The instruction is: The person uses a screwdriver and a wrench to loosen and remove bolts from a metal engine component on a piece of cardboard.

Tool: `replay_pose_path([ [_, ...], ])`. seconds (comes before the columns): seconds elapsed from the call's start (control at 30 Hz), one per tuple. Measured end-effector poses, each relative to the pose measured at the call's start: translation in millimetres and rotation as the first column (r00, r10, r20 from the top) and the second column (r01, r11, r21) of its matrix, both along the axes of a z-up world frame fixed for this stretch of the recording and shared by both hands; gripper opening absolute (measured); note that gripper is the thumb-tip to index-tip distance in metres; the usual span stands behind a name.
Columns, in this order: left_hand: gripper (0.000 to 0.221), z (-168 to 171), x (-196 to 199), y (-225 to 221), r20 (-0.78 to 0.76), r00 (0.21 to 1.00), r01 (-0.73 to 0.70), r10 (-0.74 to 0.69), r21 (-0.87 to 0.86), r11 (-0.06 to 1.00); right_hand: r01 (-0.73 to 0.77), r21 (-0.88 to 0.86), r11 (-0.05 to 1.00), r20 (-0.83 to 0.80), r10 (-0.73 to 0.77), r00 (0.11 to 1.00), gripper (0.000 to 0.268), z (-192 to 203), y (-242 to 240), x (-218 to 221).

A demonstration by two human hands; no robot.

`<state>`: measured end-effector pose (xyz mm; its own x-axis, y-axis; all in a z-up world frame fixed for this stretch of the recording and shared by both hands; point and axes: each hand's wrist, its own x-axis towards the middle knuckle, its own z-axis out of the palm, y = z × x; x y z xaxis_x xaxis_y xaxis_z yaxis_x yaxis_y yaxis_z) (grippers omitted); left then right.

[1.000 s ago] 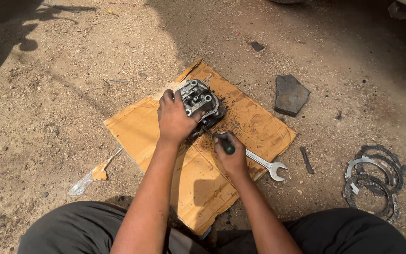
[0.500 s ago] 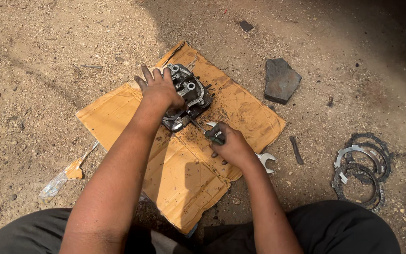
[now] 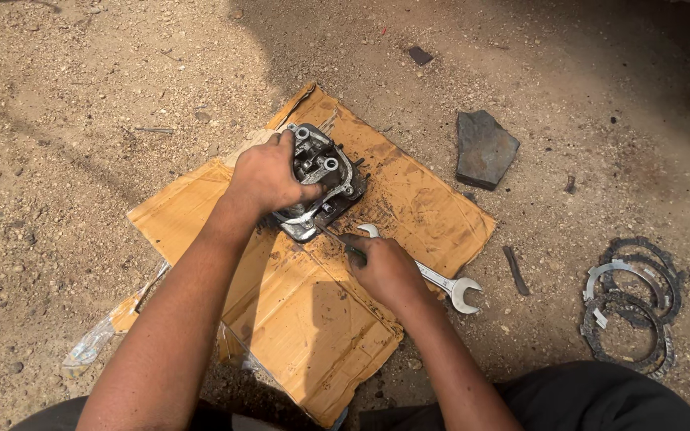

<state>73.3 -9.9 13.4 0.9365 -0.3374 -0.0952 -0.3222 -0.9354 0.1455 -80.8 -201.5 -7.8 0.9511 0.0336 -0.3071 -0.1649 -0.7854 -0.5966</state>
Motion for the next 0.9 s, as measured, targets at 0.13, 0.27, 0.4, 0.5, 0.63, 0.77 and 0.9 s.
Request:
replay_pose_path([
  [0.13, 0.124, -2.5, -0.3, -1.3, -0.003, 0.999, -0.034, 0.034, -0.039, 0.999, -0.008, -0.064, 0.998, 0.004, 0.008, 1.0, 0.04, -16.8, -3.7, 8.8],
  [0.27, 0.123, 2.5, -3.4, -7.2, 0.014, 0.998, -0.062, 0.062, -0.054, 0.997, 0.045, -0.104, 0.994, 0.067, -0.038, 0.997, 0.042, -29.5, 21.2, -16.2],
  [0.4, 0.122, 8.3, -7.3, -9.3, 0.051, 0.997, -0.056, 0.061, -0.083, 0.995, 0.089, -0.143, 0.986, 0.177, -0.063, 0.982, 0.047, -53.7, 46.7, -31.1],
  [0.5, 0.113, 9.9, -15.2, -8.0, -0.055, 0.991, -0.125, 0.12, -0.107, 0.986, 0.165, -0.013, 0.986, 0.234, -0.157, 0.959, 0.043, -63.5, 66.1, 0.2],
  [0.63, 0.122, 3.8, -2.0, 0.6, 0.036, 0.996, -0.072, 0.076, -0.094, 0.993, 0.145, -0.005, 0.989, 0.165, -0.142, 0.976, 0.043, -45.1, 51.5, -8.2],
  [0.77, 0.125, -6.0, -1.8, -3.2, 0.044, 0.997, -0.062, 0.067, -0.097, 0.993, -0.036, -0.154, 0.987, 0.103, 0.053, 0.993, 0.04, -18.0, 10.6, -9.6],
  [0.9, 0.119, -1.1, -8.3, -0.9, 0.013, 0.997, -0.076, 0.079, -0.134, 0.988, -0.134, -0.142, 0.981, 0.17, 0.158, 0.973, 0.04, -12.6, -8.2, 0.7],
])
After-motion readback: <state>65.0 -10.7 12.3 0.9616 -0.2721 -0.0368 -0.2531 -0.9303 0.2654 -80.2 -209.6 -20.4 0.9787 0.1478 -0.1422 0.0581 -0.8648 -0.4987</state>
